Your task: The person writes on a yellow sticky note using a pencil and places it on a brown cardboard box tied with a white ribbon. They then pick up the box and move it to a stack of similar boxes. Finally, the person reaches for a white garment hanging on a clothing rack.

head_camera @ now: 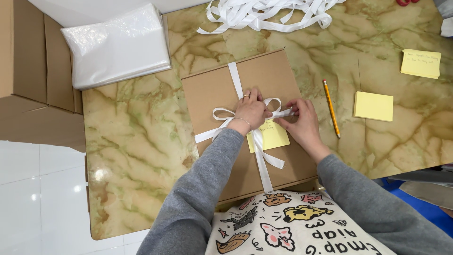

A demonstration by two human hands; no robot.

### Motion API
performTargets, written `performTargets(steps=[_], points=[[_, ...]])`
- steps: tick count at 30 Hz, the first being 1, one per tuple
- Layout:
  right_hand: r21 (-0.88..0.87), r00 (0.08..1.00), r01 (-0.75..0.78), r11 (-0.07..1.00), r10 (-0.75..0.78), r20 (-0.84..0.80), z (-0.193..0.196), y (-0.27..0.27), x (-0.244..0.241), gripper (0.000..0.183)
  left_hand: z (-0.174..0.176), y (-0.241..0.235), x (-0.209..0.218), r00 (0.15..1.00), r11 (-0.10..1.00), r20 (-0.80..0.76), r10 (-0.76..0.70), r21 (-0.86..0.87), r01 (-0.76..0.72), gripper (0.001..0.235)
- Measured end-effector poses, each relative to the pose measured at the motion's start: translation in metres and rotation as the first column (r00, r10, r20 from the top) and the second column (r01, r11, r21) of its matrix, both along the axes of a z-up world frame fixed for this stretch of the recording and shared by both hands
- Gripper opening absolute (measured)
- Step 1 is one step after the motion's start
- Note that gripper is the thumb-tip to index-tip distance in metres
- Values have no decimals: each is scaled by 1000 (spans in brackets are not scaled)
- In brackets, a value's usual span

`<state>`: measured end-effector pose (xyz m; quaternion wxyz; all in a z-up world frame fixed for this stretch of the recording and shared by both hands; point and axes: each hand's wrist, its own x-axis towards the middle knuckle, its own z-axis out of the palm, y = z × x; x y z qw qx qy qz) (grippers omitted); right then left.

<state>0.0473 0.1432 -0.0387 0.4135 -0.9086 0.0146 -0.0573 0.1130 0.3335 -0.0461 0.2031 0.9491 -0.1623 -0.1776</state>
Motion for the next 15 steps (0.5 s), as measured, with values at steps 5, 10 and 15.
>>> performTargets(steps=[5,10,15], points=[[-30,990,-11,1000,15,139,-13,-9,0,46,-8,0,3,1000,1000,-9,12,-2,-12,28],[-239,902,-42,970,140,408,-14,-6,-11,45,3,1,-7,1000,1000,25,19,-7,-19,27],[-467,806,75,881,222,548,-12,-3,-26,43,35,16,-45,951,977,293,95,-212,-33,20]])
